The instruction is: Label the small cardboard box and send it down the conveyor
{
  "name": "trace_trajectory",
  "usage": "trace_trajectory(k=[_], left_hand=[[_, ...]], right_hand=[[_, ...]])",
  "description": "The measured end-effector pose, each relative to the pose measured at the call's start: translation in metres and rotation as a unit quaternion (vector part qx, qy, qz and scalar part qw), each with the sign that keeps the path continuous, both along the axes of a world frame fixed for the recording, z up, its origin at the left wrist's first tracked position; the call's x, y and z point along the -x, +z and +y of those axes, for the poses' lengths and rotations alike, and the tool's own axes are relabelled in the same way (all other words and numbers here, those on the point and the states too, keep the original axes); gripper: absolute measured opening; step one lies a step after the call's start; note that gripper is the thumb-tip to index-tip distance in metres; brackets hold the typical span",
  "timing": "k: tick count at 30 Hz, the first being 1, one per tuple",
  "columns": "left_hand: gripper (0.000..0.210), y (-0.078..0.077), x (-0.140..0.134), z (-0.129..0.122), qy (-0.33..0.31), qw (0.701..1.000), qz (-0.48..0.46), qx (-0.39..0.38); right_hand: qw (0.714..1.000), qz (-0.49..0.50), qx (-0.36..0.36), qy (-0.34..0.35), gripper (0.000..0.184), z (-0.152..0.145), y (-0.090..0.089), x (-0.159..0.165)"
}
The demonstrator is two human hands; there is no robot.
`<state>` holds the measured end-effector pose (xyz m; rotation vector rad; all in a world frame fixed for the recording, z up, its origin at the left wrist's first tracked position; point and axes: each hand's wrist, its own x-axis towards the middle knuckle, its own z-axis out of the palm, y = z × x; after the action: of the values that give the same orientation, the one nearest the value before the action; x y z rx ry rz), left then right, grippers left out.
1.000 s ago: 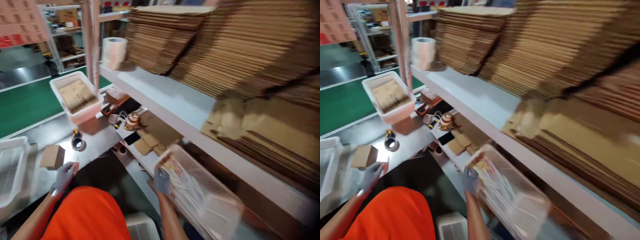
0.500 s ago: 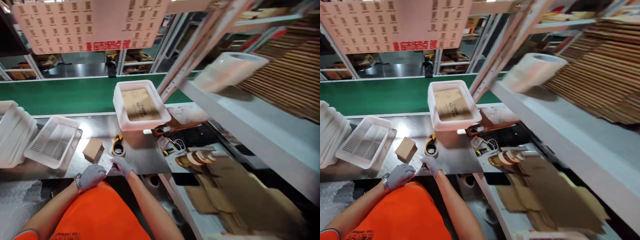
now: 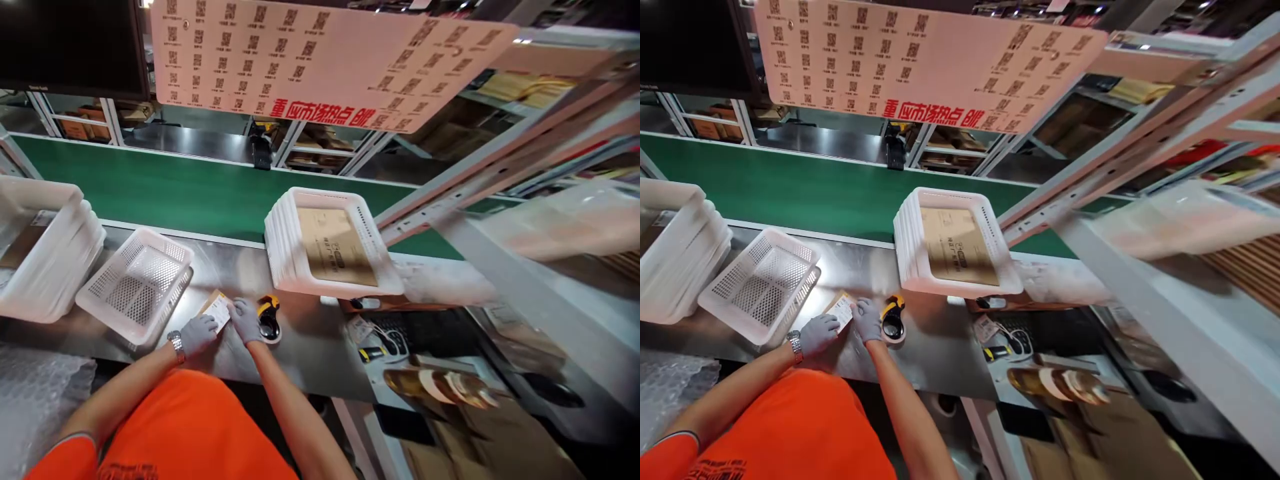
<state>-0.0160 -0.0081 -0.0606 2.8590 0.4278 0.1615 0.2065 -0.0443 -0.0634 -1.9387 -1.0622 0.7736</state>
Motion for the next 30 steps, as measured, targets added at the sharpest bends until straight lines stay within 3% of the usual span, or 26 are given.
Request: trace_trajectory(k=[6, 10, 12, 16, 18, 23, 26, 28, 30], left_hand=[[0.008, -0.017, -0.012, -0.002, 0.056, 0.998, 0.02, 0.019], [0.029, -0.029, -0.002, -0.014, 0.077, 0.996, 0.013, 0.037], [0.034, -0.033, 0.003, -0.02, 0.089, 0.994, 0.023, 0.057], [0.046, -0.04, 0.012, -0.034, 0.151, 0.984, 0.039, 0.086], [0.05, -0.046, 0.019, -0.047, 0.197, 0.975, 0.04, 0.091], [0.062, -0.068, 0.062, -0.099, 0.298, 0.948, 0.062, 0.099], [0.059, -0.079, 0.097, -0.143, 0.4, 0.909, 0.056, 0.099], [0.056, -0.086, 0.119, -0.175, 0.486, 0.867, 0.035, 0.104], [0.057, -0.093, 0.137, -0.204, 0.571, 0.813, -0.001, 0.111]], right_hand=[[0.997, -0.074, 0.019, 0.003, 0.029, 0.009, -0.025, -0.006], [0.992, -0.123, 0.032, 0.006, 0.048, 0.013, -0.032, -0.012], [0.988, -0.142, 0.019, 0.064, 0.053, 0.013, -0.033, -0.007], [0.947, -0.172, -0.005, 0.272, 0.06, 0.009, -0.034, 0.015], [0.935, -0.185, 0.006, 0.303, 0.074, 0.006, -0.032, 0.025], [0.908, -0.241, 0.056, 0.339, 0.131, 0.008, -0.018, 0.034], [0.898, -0.243, 0.056, 0.361, 0.115, 0.003, -0.018, 0.043], [0.89, -0.235, 0.037, 0.39, 0.092, -0.009, -0.023, 0.049], [0.864, -0.228, 0.015, 0.448, 0.082, -0.02, -0.029, 0.048]])
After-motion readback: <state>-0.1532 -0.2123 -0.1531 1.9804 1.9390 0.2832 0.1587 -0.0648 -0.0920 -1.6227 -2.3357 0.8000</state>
